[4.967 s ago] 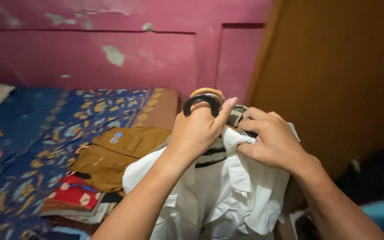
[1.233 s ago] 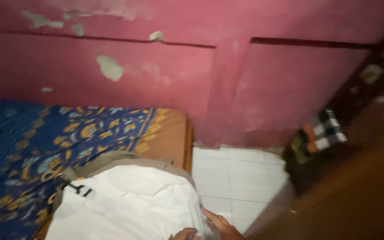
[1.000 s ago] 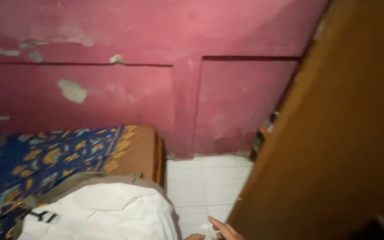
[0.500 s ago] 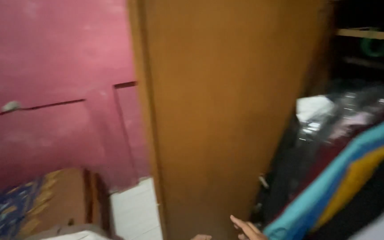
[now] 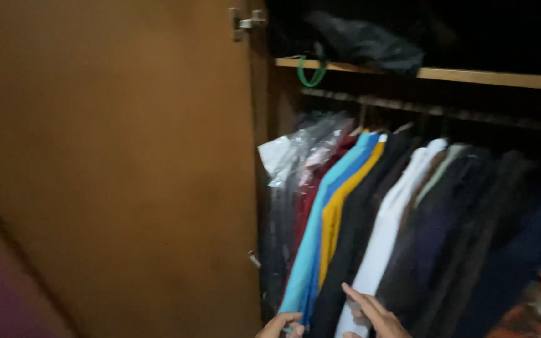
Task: Removing clothes on hangers from a closet and laying them on a bed.
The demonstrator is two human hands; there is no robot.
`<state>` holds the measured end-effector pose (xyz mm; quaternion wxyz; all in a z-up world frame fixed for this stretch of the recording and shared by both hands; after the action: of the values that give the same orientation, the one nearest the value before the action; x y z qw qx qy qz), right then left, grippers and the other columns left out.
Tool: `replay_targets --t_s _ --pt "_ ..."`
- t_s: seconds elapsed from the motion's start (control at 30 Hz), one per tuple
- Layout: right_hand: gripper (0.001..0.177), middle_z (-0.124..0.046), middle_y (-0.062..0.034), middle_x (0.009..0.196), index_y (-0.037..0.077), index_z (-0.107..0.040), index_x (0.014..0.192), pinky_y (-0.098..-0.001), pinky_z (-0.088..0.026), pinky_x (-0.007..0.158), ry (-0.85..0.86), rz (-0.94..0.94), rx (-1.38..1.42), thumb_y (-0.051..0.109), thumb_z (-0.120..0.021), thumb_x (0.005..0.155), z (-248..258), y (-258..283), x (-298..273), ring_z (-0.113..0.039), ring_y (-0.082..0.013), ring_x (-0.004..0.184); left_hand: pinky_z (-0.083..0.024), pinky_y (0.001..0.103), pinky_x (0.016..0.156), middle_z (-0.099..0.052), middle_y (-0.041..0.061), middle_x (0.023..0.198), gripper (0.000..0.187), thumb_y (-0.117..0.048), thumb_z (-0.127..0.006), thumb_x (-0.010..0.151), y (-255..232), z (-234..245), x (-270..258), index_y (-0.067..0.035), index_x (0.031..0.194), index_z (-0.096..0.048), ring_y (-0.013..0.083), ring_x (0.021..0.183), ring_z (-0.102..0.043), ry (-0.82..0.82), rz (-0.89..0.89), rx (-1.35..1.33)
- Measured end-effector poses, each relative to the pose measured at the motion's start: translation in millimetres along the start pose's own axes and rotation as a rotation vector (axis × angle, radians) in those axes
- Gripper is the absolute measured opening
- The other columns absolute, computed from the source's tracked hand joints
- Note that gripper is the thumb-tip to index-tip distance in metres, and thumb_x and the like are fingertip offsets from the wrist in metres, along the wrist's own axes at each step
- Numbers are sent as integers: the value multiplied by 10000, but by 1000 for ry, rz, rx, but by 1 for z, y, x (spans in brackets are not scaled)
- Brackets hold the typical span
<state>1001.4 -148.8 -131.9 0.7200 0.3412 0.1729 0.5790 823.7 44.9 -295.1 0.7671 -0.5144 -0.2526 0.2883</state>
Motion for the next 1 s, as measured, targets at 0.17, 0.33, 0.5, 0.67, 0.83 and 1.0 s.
replay_targets --t_s 0.17,0.33,0.5,0.67,0.83,1.0 --pt "942 -527 -84 1500 231 -369 1597 -370 -543 1029 -226 -101 79 245 -864 795 82 32 -47 -670 -230 1232 -595 275 742 -773 61 944 331 -168 -793 848 -142 -40 15 -151 1178 -772 115 787 -726 -24 -184 -60" --pt "933 -519 -54 1515 222 -385 1585 -338 -565 892 -427 -189 39 234 -836 768 146 80 -80 -702 -200 1122 -588 298 810 -742 114 1042 352 -101 -776 867 -297 -37 -10 -88 1213 -710 173 916 -743 68 -427 -159" --pt "919 -543 -36 1424 224 -405 1571 -328 -557 775 -655 -334 -154 273 -845 765 205 129 -110 -689 -181 1005 -528 360 945 -698 159 1142 386 -75 -747 879 -399 -30 -24 -60 1257 -670 308 1097 -691 98 -645 -102" --pt "779 -465 -117 1429 151 -460 1540 -329 -536 694 -868 -287 -319 249 -773 833 243 146 -132 -522 -248 1195 -430 453 1083 -636 174 1297 428 -116 -739 872 -468 -32 -22 -71 1289 -658 401 1294 -530 60 -911 2" --pt "801 -388 -190 1479 134 -434 1524 -466 -386 955 -931 -310 -569 356 -768 832 256 133 -140 -390 -363 1332 -338 498 1145 -565 181 1423 448 -141 -724 883 -499 -57 -7 -82 1318 -638 423 1429 -404 127 -1019 68" --pt "854 -327 -216 1539 156 -387 1542 -562 -254 1100 -909 -430 -608 423 -759 821 258 115 -148 -305 -417 1419 -259 529 1191 -533 171 1481 472 -165 -717 885 -507 -98 11 -98 1342 -624 413 1488 -361 215 -1129 109"
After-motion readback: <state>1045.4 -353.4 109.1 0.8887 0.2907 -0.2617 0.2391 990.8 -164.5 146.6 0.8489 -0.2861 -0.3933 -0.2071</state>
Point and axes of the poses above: each hand's wrist, its own x-axis towards the middle knuckle, its own z-axis out of the back of the hand, y = z × x, the point moved 10 cm from there along x, towards the middle knuckle
